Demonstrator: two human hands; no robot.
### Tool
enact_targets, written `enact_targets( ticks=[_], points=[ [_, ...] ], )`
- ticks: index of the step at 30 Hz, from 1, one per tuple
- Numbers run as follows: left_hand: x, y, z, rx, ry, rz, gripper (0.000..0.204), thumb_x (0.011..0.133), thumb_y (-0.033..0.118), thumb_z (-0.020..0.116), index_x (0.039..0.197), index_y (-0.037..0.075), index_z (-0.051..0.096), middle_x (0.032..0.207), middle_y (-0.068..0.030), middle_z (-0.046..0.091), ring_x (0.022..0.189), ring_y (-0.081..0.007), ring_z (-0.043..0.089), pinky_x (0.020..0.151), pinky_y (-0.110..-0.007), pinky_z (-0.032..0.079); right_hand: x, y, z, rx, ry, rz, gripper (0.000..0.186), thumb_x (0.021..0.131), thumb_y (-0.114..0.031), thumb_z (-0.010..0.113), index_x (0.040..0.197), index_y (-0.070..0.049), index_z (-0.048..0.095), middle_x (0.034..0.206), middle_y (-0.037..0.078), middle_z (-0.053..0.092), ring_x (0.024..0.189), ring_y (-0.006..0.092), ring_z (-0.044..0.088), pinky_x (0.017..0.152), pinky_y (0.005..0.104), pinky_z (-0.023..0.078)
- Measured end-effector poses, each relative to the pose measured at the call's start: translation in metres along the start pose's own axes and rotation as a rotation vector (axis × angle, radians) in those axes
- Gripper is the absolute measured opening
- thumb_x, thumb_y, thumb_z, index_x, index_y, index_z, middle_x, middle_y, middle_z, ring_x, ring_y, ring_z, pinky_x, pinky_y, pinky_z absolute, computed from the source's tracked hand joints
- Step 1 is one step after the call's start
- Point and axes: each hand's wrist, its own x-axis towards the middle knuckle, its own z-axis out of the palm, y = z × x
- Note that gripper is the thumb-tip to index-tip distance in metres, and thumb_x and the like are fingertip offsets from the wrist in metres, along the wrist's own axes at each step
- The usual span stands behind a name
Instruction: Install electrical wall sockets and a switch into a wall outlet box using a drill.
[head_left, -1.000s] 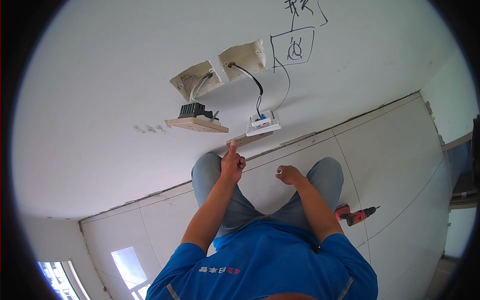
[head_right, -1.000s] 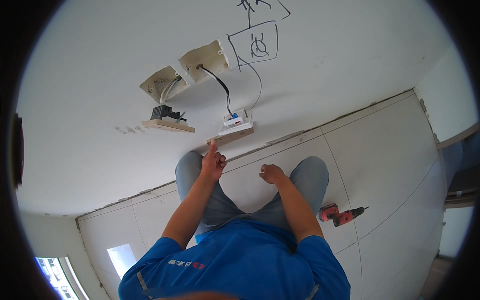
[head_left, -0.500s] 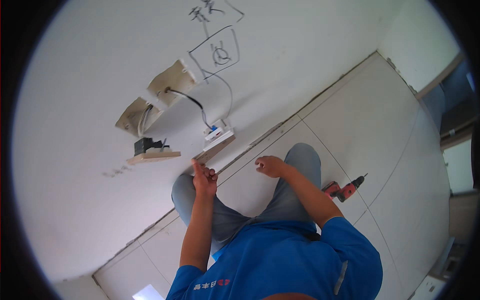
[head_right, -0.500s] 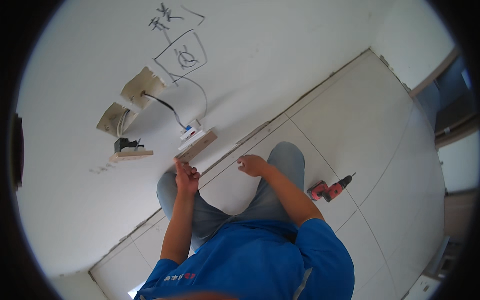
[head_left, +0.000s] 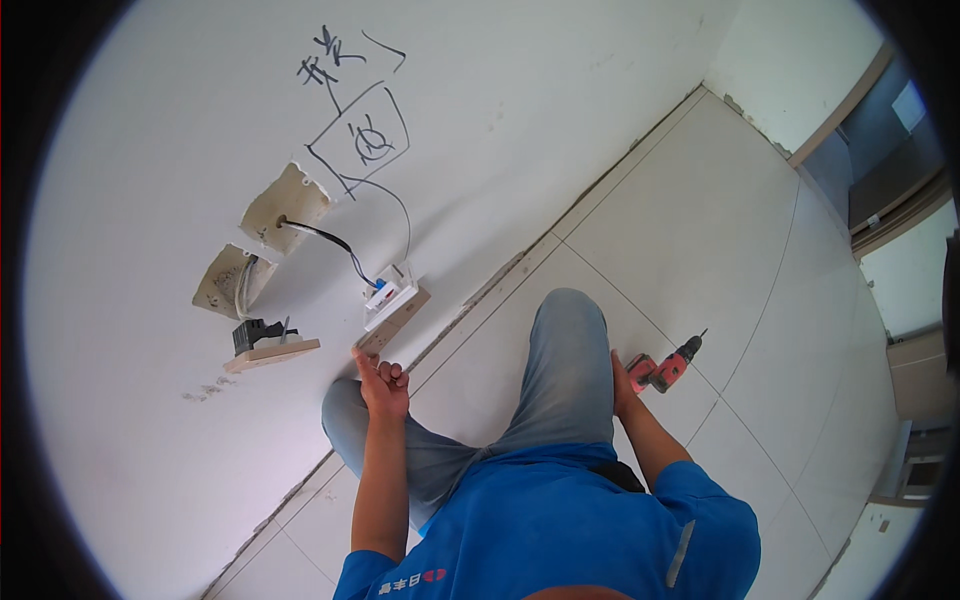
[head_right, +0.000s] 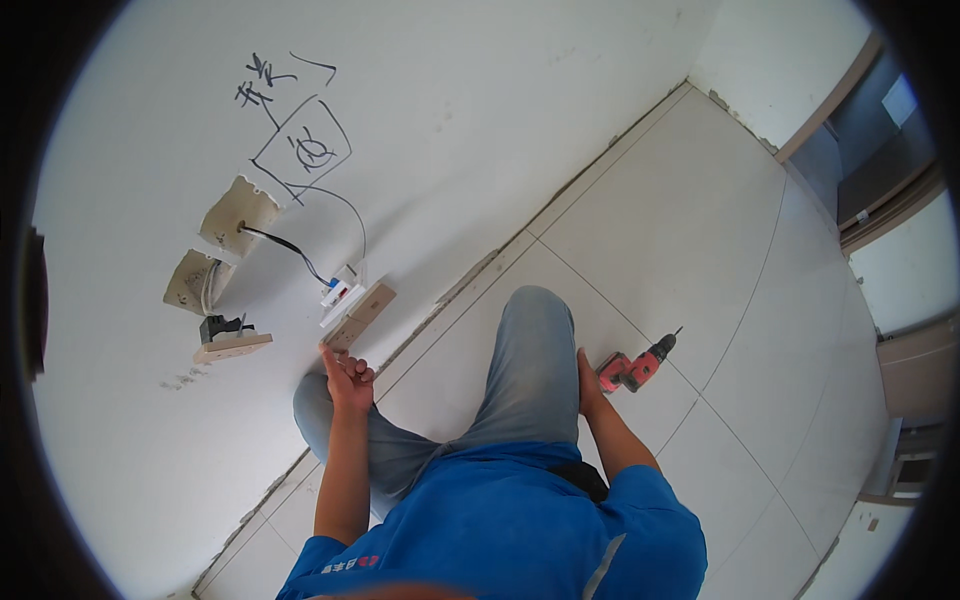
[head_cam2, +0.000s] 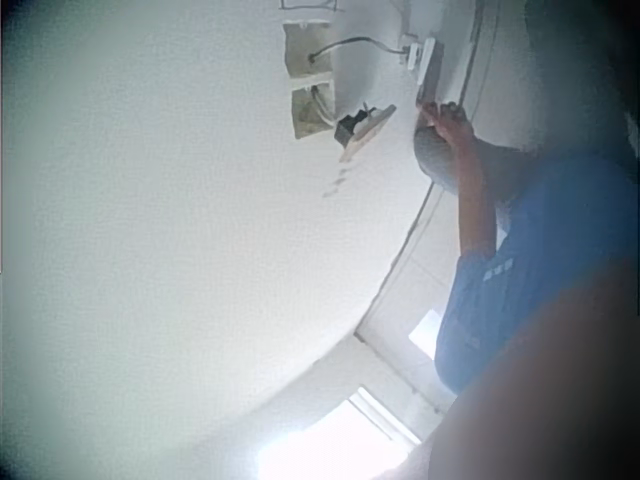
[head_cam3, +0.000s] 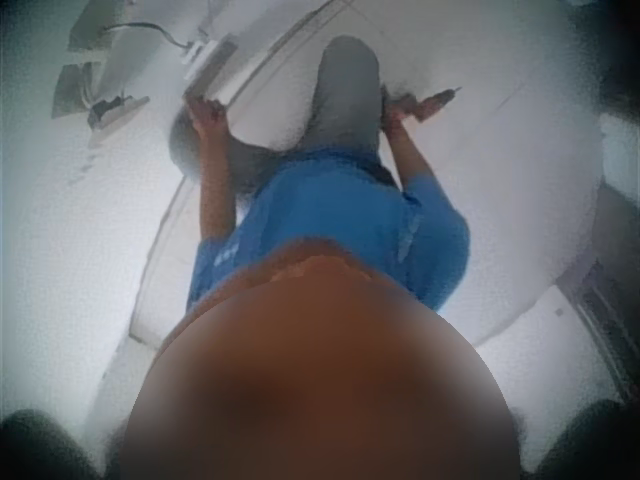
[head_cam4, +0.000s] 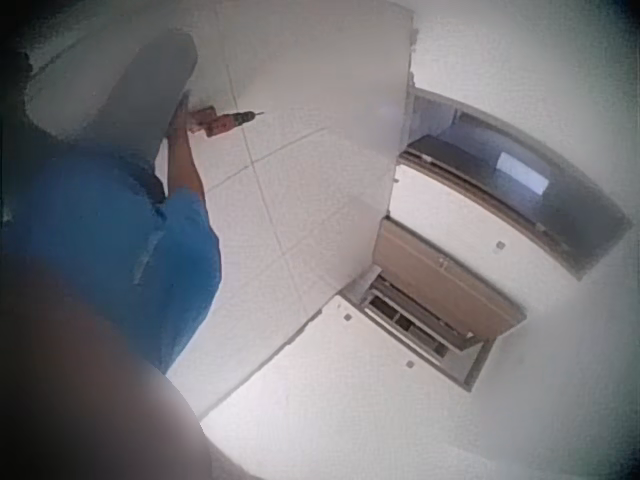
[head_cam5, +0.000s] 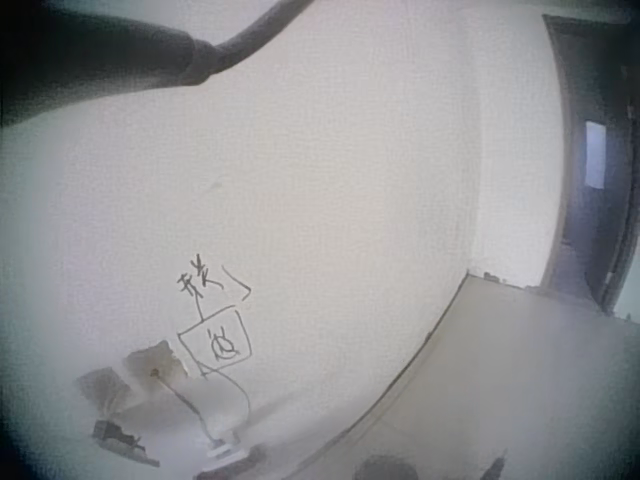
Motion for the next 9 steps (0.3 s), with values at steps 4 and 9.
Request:
enact_targets(
  ticks=[4,9],
  points=[
    [0.003,-0.006,-0.003,0.017,0.002,-0.029,0.055,0.095,0.062,0.066,0.114,0.013,0.051,0.061,0.0037,0.030,0.056,-0.0121,0.041,0.050,-0.026,0.029,0.006,-0.007,-0.051,-0.229,0.499,-0.293,0.052,0.105,-0.049,0.050,0.094,-0.002,0.070,0.089,0.008,0.069,0.083,0.0195,0.066,0.080,0.0370,0.054],
    [0.018,-0.029,-0.019,0.087,0.100,0.061,0.048,0.098,0.057,0.063,0.076,0.017,0.049,0.059,0.0013,0.039,0.050,-0.0124,0.040,0.046,-0.030,0.031,-0.003,-0.076,-0.140,-1.495,0.590,-1.474,0.070,0.082,-0.055,0.078,0.120,0.000,0.058,0.117,0.020,0.057,0.110,0.0387,0.057,0.090,0.0500,0.049]
  ],
)
